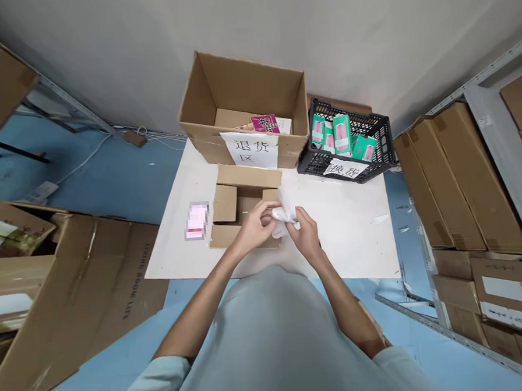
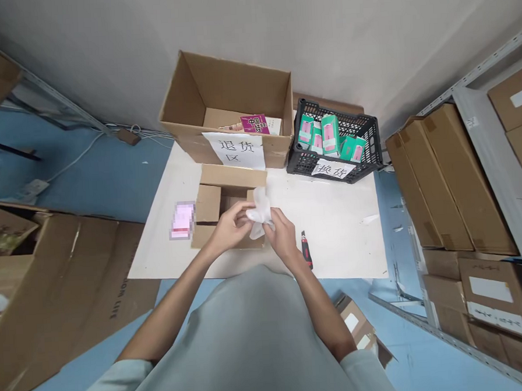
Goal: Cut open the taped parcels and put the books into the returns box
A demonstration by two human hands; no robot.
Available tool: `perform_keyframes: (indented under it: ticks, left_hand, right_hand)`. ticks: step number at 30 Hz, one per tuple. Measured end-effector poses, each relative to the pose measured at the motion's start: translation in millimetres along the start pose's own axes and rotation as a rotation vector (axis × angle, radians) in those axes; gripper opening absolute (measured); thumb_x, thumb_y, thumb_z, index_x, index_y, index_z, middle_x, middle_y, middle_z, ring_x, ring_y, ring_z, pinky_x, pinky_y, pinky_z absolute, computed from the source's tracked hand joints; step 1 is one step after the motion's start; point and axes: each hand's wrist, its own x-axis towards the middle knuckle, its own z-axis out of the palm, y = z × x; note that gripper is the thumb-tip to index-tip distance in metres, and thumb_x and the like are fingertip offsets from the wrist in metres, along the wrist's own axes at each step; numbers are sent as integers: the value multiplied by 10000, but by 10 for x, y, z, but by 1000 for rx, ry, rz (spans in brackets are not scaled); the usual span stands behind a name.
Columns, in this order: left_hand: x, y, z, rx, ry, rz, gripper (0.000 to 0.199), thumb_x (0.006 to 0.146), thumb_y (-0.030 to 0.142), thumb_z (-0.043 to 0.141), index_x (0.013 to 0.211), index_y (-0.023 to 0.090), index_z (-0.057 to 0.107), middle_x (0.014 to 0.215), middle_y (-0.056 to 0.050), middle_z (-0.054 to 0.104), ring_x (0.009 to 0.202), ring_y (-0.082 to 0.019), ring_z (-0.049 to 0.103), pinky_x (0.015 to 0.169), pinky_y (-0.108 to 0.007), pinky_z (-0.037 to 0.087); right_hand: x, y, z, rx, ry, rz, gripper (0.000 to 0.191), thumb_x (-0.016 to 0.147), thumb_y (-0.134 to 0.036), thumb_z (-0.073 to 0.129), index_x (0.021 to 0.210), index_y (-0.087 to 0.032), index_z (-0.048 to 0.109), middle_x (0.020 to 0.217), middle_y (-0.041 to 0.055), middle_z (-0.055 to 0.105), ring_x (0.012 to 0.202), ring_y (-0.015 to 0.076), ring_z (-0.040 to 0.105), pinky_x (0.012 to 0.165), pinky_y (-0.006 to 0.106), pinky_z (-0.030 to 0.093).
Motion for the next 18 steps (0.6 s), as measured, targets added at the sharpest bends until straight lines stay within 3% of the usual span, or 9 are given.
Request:
perform_keyframes:
  ticks: [2, 4, 7, 9, 11, 14, 18]
  left_hand:
    - [-18, -251, -267, 98, 104, -20, 592, 921, 190, 578, 1513, 205, 598, 1451, -142, 672, 1273, -282, 710, 1118, -448, 591]
    - [6, -535, -490, 309, 219, -57, 702, 884, 164, 648, 1577, 169, 536, 1583, -203, 578, 1511, -372, 551, 1283, -559, 443]
    - [82, -919, -681, 553, 232, -127, 936, 768, 98, 756, 1643, 71, 425, 1769, -319, 309, 1707, -511, 163, 1365, -713, 157]
    - [110, -1090, -736, 593, 185, -158, 1038, 720, 56, 762, 1674, 48, 352, 1810, -349, 176, 1716, -540, 43, 1351, -754, 85]
    - [95, -1183, -792, 568, 162, -180, 1032, 737, 72, 750, 1682, 65, 335, 1815, -347, 166, 1718, -535, 59, 1347, -759, 90]
    - [-2, -1227, -966, 456, 200, -224, 963, 802, 180, 748, 1682, 131, 358, 1802, -298, 254, 1703, -497, 202, 1354, -732, 177]
    - [-158, -1234, -1313, 274, 307, -239, 827, 857, 286, 715, 1636, 188, 453, 1700, -209, 454, 1629, -394, 403, 1361, -588, 327]
  right_hand:
    - [118, -101, 193, -35, 27, 30, 226, 1033, -204, 512, 1139, -232, 710, 1114, 89, 729, 1034, 239, 711, 915, 314, 576]
    - [221, -194, 349, -71, 56, 74, 208, 1029, -221, 502, 1091, -238, 700, 1049, 72, 722, 959, 227, 695, 873, 302, 563]
    - [332, -331, 555, -90, 82, 180, 282, 1016, -284, 545, 1260, -235, 676, 1071, 63, 743, 885, 229, 692, 849, 323, 572]
    - [383, -416, 679, -93, 84, 250, 423, 1007, -322, 576, 1418, -229, 616, 1146, 77, 762, 872, 241, 710, 857, 355, 591]
    - [428, -491, 785, -107, 76, 274, 524, 1009, -333, 584, 1521, -223, 554, 1243, 103, 758, 928, 265, 734, 891, 390, 609]
    - [514, -567, 938, -161, 18, 218, 546, 1045, -306, 553, 1586, -239, 528, 1354, 122, 722, 1088, 297, 734, 956, 408, 612]
    - [707, -543, 1291, -303, -186, 162, 500, 1076, -218, 503, 1567, -258, 589, 1383, 123, 690, 1226, 309, 685, 1009, 403, 598]
